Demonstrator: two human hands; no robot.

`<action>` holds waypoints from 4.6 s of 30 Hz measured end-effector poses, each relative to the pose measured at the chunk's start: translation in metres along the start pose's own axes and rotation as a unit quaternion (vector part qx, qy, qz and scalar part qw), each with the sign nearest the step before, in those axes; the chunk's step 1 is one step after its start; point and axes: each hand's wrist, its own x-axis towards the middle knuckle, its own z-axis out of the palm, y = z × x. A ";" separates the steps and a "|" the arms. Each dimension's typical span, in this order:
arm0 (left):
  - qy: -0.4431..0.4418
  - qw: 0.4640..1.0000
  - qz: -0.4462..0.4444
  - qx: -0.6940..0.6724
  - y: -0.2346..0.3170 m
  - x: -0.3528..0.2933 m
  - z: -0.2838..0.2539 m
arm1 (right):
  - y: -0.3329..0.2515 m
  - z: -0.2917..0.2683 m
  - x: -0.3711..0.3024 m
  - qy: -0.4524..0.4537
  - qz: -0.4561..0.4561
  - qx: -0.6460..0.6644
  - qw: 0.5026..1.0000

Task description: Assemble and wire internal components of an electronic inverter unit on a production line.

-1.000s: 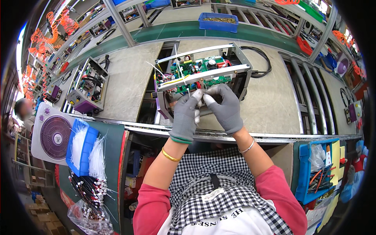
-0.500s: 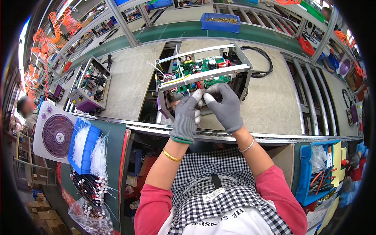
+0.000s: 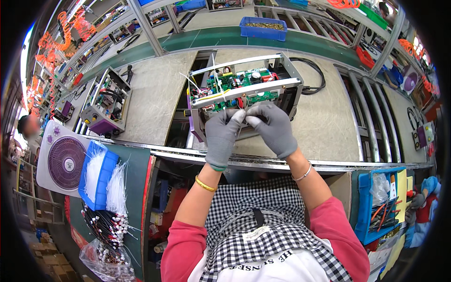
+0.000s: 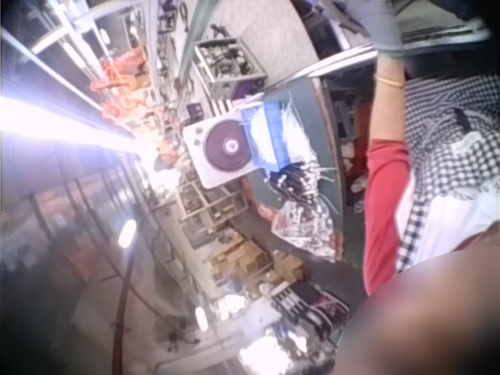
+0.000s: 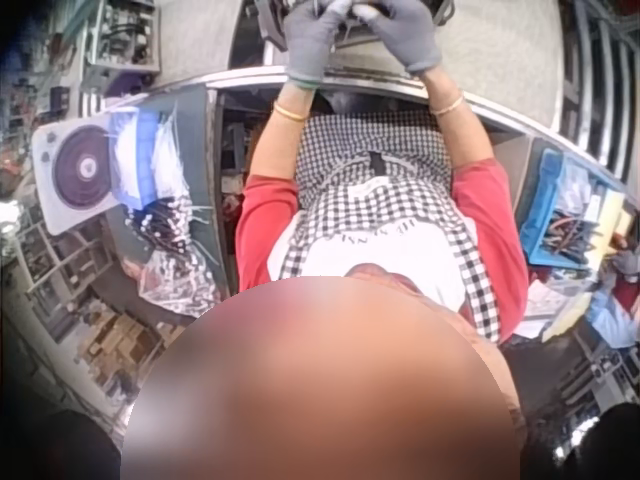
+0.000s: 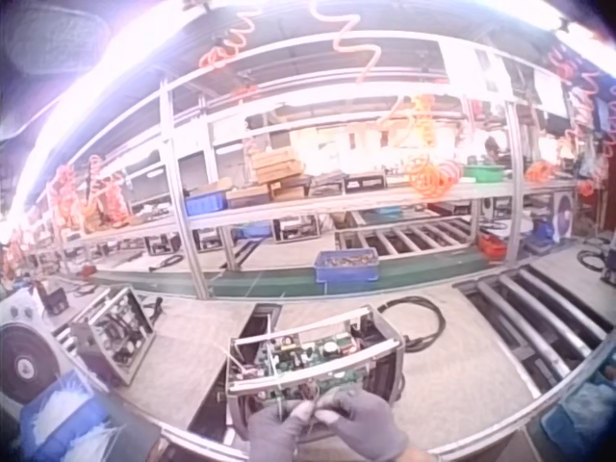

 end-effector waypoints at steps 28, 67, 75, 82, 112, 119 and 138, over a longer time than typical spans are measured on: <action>-0.127 0.974 -0.099 -0.162 -0.049 0.025 0.006 | -0.020 0.055 -0.016 0.113 0.241 0.469 0.842; 0.131 0.650 -0.001 0.749 -0.014 0.134 -0.357 | 0.094 -0.264 -0.057 0.069 -0.095 -0.313 0.942; 0.052 0.521 -0.254 0.814 -0.022 0.186 -0.403 | 0.060 -0.330 -0.134 0.277 0.082 -0.428 0.856; 0.053 0.556 -0.223 0.799 -0.018 0.173 -0.375 | 0.018 -0.237 -0.098 0.199 -0.051 -0.400 0.893; 0.061 0.947 0.299 0.100 0.093 0.110 -0.136 | 0.021 0.051 -0.032 0.018 0.104 0.087 0.991; -0.027 0.977 0.075 0.199 0.004 0.218 -0.104 | 0.051 0.050 -0.037 0.271 0.180 0.145 0.934; -0.237 0.954 -0.004 0.182 0.002 0.079 -0.104 | 0.154 -0.140 0.036 0.254 0.341 0.389 0.817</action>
